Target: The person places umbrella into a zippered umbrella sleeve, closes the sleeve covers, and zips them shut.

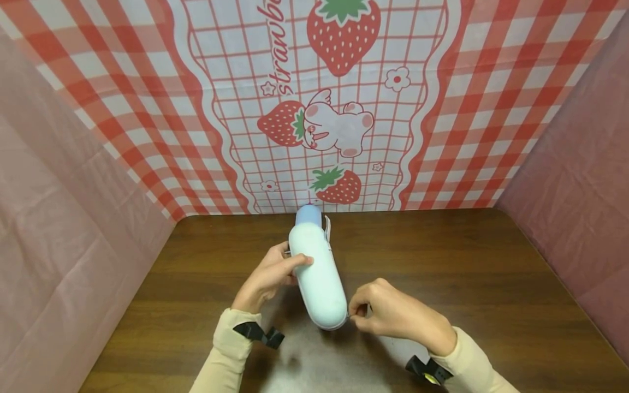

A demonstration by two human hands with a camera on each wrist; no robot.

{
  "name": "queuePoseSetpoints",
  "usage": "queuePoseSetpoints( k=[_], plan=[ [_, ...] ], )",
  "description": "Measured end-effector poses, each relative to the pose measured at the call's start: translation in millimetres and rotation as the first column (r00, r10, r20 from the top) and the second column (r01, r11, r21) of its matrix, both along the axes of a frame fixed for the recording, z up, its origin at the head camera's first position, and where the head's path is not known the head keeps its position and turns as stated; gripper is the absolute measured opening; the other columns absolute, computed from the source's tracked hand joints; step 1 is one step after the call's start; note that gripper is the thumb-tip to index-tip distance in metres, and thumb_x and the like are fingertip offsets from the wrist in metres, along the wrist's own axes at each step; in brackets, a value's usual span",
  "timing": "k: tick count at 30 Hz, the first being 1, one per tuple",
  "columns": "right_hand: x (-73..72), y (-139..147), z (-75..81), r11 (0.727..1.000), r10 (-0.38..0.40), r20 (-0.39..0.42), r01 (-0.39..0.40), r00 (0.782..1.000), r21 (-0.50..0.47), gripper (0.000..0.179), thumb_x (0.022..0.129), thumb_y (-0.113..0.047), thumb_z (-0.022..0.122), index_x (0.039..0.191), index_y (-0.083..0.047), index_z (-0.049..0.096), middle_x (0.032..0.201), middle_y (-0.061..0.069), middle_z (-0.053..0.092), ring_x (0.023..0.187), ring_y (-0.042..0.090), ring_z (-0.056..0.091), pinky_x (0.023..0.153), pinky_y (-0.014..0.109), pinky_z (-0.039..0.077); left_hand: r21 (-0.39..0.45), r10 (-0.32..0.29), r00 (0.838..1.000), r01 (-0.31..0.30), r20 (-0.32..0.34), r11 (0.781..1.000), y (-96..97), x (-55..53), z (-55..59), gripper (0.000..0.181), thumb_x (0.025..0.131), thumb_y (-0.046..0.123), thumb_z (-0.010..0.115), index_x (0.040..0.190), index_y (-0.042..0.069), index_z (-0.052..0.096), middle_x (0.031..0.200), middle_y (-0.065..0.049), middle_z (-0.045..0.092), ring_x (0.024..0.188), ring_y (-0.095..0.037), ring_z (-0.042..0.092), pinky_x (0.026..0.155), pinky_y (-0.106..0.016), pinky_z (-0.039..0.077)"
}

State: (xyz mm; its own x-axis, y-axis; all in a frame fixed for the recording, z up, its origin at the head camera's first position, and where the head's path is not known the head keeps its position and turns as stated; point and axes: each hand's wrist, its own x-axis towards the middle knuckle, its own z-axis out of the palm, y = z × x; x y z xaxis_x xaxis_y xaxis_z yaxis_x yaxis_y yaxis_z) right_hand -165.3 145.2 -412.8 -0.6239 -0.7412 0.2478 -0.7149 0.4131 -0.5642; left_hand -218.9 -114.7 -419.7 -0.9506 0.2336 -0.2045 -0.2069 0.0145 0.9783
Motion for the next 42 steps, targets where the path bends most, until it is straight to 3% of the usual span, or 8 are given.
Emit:
queuePoseSetpoints(
  k=[7, 12, 16, 26, 35, 42],
  plan=[
    [-0.5, 0.1, 0.9, 1.000, 0.008, -0.019, -0.008, 1.000, -0.001, 0.015, 0.079, 0.003, 0.073, 0.075, -0.011, 0.073, 0.071, -0.013, 0.062, 0.065, -0.002, 0.056, 0.059, 0.013, 0.049, -0.001, 0.049, 0.999, -0.049, -0.009, 0.999, 1.6, -1.0, -1.0, 0.058, 0.086, 0.015, 0.072, 0.136, -0.006, 0.051, 0.118, -0.021, 0.062, 0.092, -0.023, 0.067, 0.070, -0.037, 0.060],
    [-0.1, -0.9, 1.3, 1.000, 0.015, -0.010, -0.015, 1.000, 0.001, 0.013, 0.081, 0.001, 0.075, 0.077, -0.011, 0.074, 0.073, -0.012, 0.065, 0.067, -0.006, 0.055, 0.059, 0.018, 0.053, 0.007, 0.072, 0.997, -0.072, -0.017, 0.997, 2.1, 0.1, -0.2, 0.056, 0.086, 0.014, 0.071, 0.134, -0.007, 0.051, 0.115, -0.019, 0.065, 0.089, -0.021, 0.067, 0.068, -0.035, 0.059],
    [0.6, -1.6, 0.9, 1.000, 0.010, -0.009, -0.010, 1.000, 0.003, 0.013, 0.081, 0.002, 0.075, 0.077, -0.010, 0.074, 0.073, -0.011, 0.065, 0.067, -0.006, 0.055, 0.059, 0.020, 0.055, 0.017, 0.076, 0.997, -0.076, -0.016, 0.997, 2.2, -0.6, -0.9, 0.055, 0.087, 0.014, 0.071, 0.134, -0.006, 0.051, 0.115, -0.018, 0.065, 0.088, -0.020, 0.068, 0.069, -0.035, 0.060],
    [1.7, -4.4, -1.6, 1.000, 0.019, -0.013, -0.019, 1.000, 0.010, 0.017, 0.080, 0.005, 0.072, 0.075, -0.011, 0.072, 0.071, -0.012, 0.060, 0.065, -0.005, 0.051, 0.058, 0.011, 0.048, 0.025, 0.082, 0.996, -0.081, -0.025, 0.996, 3.5, -0.8, -1.6, 0.057, 0.088, 0.015, 0.070, 0.137, -0.005, 0.050, 0.116, -0.018, 0.065, 0.087, -0.020, 0.068, 0.069, -0.035, 0.059],
    [5.5, -8.5, -5.1, 0.999, 0.048, -0.029, -0.048, 0.998, 0.014, 0.015, 0.084, 0.003, 0.075, 0.080, -0.011, 0.076, 0.077, -0.009, 0.071, 0.071, -0.008, 0.056, 0.063, 0.011, 0.051, 0.026, 0.098, 0.995, -0.097, -0.026, 0.995, 5.8, -2.0, -2.7, 0.058, 0.086, 0.014, 0.071, 0.137, -0.005, 0.050, 0.117, -0.020, 0.064, 0.088, -0.021, 0.068, 0.068, -0.035, 0.060],
    [3.4, -4.1, -1.3, 1.000, -0.007, -0.003, 0.007, 1.000, 0.003, 0.008, 0.089, -0.006, 0.078, 0.086, -0.014, 0.078, 0.083, -0.008, 0.074, 0.073, -0.007, 0.060, 0.064, 0.014, 0.053, 0.014, 0.111, 0.993, -0.110, -0.034, 0.994, 4.0, -1.0, -0.1, 0.058, 0.086, 0.013, 0.072, 0.136, -0.004, 0.051, 0.119, -0.022, 0.064, 0.087, -0.022, 0.070, 0.072, -0.038, 0.061]
  ],
)
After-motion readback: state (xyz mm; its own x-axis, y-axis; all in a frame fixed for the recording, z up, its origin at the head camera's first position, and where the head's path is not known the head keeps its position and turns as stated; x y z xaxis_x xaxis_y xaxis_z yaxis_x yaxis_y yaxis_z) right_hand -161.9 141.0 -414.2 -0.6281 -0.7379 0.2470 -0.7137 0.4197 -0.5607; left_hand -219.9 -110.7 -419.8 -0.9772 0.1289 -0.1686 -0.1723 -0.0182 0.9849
